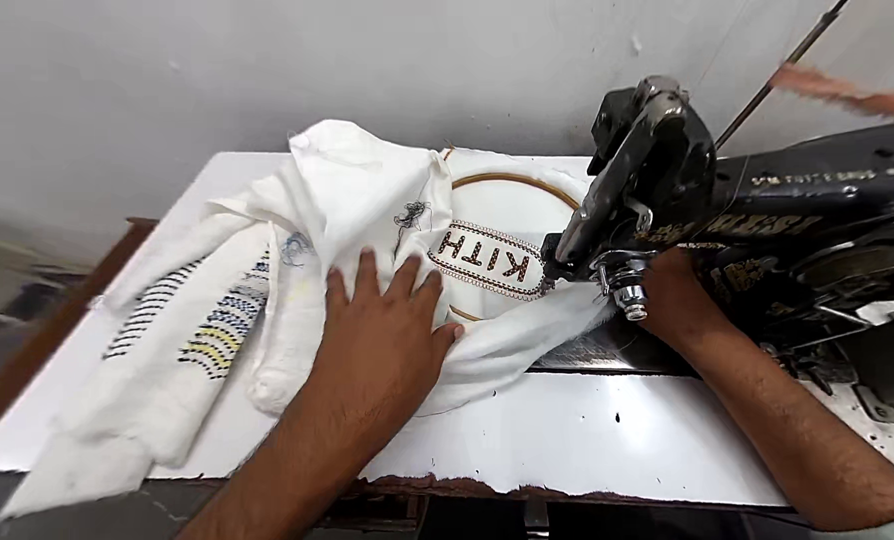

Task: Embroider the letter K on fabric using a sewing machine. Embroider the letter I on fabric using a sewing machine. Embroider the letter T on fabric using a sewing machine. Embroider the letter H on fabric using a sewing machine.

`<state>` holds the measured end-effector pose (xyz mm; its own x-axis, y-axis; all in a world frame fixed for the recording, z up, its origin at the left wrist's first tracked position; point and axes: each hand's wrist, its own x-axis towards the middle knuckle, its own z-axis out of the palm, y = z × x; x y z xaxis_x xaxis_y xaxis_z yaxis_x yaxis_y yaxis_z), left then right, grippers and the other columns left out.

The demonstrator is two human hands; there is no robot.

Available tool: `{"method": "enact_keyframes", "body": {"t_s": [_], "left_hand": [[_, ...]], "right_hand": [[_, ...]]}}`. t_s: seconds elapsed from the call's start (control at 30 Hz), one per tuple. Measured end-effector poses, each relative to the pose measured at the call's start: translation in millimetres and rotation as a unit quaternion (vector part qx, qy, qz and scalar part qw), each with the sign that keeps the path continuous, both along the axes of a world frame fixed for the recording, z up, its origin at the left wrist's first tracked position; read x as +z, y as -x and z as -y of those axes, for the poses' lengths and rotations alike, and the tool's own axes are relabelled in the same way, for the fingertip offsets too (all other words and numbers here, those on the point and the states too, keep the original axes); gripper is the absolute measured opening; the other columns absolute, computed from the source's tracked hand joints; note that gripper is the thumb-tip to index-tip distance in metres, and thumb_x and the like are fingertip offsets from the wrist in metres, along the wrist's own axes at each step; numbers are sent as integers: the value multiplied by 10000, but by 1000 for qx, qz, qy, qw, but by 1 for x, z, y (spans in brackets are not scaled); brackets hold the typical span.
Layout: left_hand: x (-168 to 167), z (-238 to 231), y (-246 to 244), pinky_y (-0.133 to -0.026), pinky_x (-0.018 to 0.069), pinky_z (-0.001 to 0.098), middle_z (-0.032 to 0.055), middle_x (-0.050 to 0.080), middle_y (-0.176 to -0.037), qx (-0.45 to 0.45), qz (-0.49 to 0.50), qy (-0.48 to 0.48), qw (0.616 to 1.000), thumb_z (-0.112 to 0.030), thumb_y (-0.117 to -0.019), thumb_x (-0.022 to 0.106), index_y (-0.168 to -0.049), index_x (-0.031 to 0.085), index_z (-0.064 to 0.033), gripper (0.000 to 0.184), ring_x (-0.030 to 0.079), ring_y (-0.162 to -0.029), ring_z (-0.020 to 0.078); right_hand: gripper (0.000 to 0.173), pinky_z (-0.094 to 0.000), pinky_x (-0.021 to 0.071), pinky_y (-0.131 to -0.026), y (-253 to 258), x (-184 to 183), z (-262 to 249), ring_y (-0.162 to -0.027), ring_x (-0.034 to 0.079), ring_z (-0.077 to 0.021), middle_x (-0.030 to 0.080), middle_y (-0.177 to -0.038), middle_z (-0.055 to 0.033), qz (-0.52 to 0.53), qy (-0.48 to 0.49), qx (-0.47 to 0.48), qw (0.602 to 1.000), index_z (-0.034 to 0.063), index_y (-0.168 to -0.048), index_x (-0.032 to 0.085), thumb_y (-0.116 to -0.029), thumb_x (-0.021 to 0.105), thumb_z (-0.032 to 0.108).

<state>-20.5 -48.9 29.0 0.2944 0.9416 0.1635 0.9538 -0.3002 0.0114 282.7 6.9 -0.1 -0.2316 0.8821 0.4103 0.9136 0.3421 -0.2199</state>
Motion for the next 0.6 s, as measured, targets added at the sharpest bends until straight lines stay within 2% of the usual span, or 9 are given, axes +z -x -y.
{"method": "enact_keyframes", "body": {"t_s": [0.07, 0.13, 0.2, 0.23, 0.3, 0.4, 0.5, 0.57, 0.6], "left_hand": [[-7, 3, 15, -1005, 333, 828, 202, 512, -1529, 54, -14, 11, 998, -600, -1017, 448, -1439, 604, -121, 658, 408, -1396, 584], [-7, -11, 29, -960, 388, 803, 231, 449, -1567, 100, -14, 66, 993, -627, -1020, 448, -1523, 508, -122, 715, 417, -1383, 584], [-9, -40, 42, -916, 465, 748, 282, 444, -1542, 122, -2, 109, 987, -643, -1021, 442, -1557, 446, -108, 757, 516, -1285, 574], [-9, -58, 46, -905, 467, 754, 315, 445, -1524, 128, 8, 120, 984, -656, -1016, 437, -1566, 424, -101, 781, 540, -1242, 586], [-11, -94, 49, -913, 440, 778, 339, 397, -1547, 134, 24, 123, 983, -691, -1004, 419, -1594, 376, -117, 824, 527, -1237, 611], [-19, -137, 43, -931, 410, 808, 323, 321, -1604, 109, 66, 67, 990, -662, -1020, 412, -1625, 313, -137, 807, 490, -1278, 625], [-17, -143, 24, -1011, 331, 810, 303, 360, -1594, 65, 90, -28, 993, -523, -1066, 425, -1579, 401, -84, 675, 405, -1393, 579], [-11, -134, 10, -1048, 335, 756, 239, 450, -1560, 0, 90, -88, 992, -481, -1070, 438, -1485, 530, -75, 587, 421, -1423, 495], [-8, -128, 4, -1051, 349, 723, 210, 496, -1530, -35, 95, -106, 989, -475, -1067, 450, -1425, 590, -81, 550, 445, -1415, 455]], "right_hand": [[192, -660, 507, -816, -1, 8, 5, -932, 662, -518, 656, -854, -302, 37, 44, -3, 998, -97, -836, 662, -951, 638, 55], [227, -649, 516, -849, -1, 15, 11, -1032, 649, -500, 672, -978, -297, 67, 96, -24, 993, -62, -953, 705, -998, 649, 153], [370, -633, 531, -844, -5, 17, 20, -1060, 640, -483, 654, -1094, -291, 104, 127, -38, 986, -41, -1116, 709, -1036, 609, 306], [457, -617, 547, -798, -10, 11, 26, -1016, 655, -471, 652, -1081, -281, 125, 108, -34, 986, -38, -1111, 705, -1045, 565, 393], [577, -587, 559, -682, -15, 0, 44, -887, 679, -440, 653, -956, -243, 134, 52, -30, 989, -31, -1006, 716, -1029, 504, 506], [661, -551, 576, -642, -9, 1, 79, -833, 701, -383, 681, -929, -190, 132, 73, -37, 988, 17, -1012, 744, -1005, 452, 610], [685, -451, 542, -525, -4, 3, 96, -655, 666, -256, 650, -786, -70, 113, 67, -4, 991, 81, -956, 754, -996, 390, 661], [585, -430, 526, -501, -5, 7, 89, -596, 646, -203, 640, -696, -14, 79, 67, 17, 994, 128, -894, 749, -997, 446, 618], [535, -449, 532, -507, -6, 9, 80, -598, 649, -213, 640, -686, -20, 68, 66, 24, 995, 126, -861, 739, -996, 494, 582]]}}
